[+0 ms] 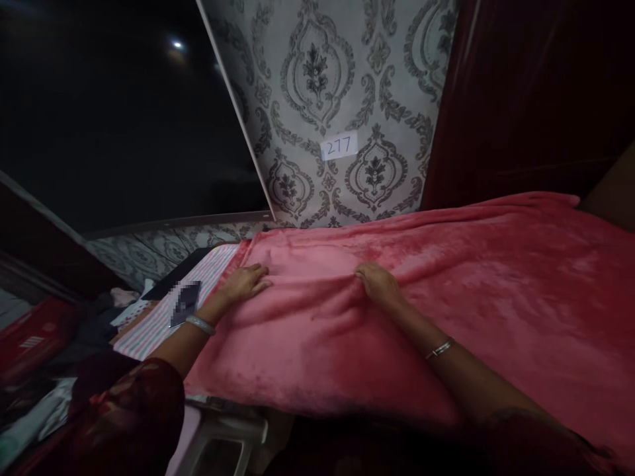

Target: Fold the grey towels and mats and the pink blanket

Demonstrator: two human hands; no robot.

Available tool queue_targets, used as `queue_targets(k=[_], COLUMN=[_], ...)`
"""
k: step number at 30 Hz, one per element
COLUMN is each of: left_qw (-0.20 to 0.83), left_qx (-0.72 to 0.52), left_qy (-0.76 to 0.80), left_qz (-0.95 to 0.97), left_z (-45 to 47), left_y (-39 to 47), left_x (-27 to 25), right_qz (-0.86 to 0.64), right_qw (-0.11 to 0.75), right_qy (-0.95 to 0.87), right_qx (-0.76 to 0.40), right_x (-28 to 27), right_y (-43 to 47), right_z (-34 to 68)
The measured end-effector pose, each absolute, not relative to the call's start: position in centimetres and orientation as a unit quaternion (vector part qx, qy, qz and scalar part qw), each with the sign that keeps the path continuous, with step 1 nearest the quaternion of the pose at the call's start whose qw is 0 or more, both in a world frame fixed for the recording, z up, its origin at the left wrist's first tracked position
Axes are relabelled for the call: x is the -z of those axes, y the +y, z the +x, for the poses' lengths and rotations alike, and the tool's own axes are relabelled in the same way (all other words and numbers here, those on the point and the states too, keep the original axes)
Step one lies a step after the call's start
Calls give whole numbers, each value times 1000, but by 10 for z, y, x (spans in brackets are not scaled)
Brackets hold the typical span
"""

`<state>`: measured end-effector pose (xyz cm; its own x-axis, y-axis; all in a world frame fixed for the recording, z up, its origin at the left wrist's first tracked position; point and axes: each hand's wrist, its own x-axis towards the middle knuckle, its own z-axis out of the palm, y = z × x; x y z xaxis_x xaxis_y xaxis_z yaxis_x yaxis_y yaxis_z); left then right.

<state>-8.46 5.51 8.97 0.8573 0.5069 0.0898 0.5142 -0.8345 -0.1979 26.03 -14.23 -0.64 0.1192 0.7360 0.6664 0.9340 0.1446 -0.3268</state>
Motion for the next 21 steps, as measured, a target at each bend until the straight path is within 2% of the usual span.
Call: queue_targets(k=[5,15,21], left_qw=[114,-34,-52], left_qx=[3,65,85], left_qy=[-222,-230,-290], left_qz=[-968,-970,-952], left_z=[-85,-93,-96], left_y=[46,65,68], left_x=[-76,-59,-60], right_qz=[-640,-645,-645], right_qw=[406,396,392], right_qy=[-642,-646,-648], right_qx=[120,99,99], right_x=[15,23,24], right_y=[-157,-173,-171], right_z=[259,262,260])
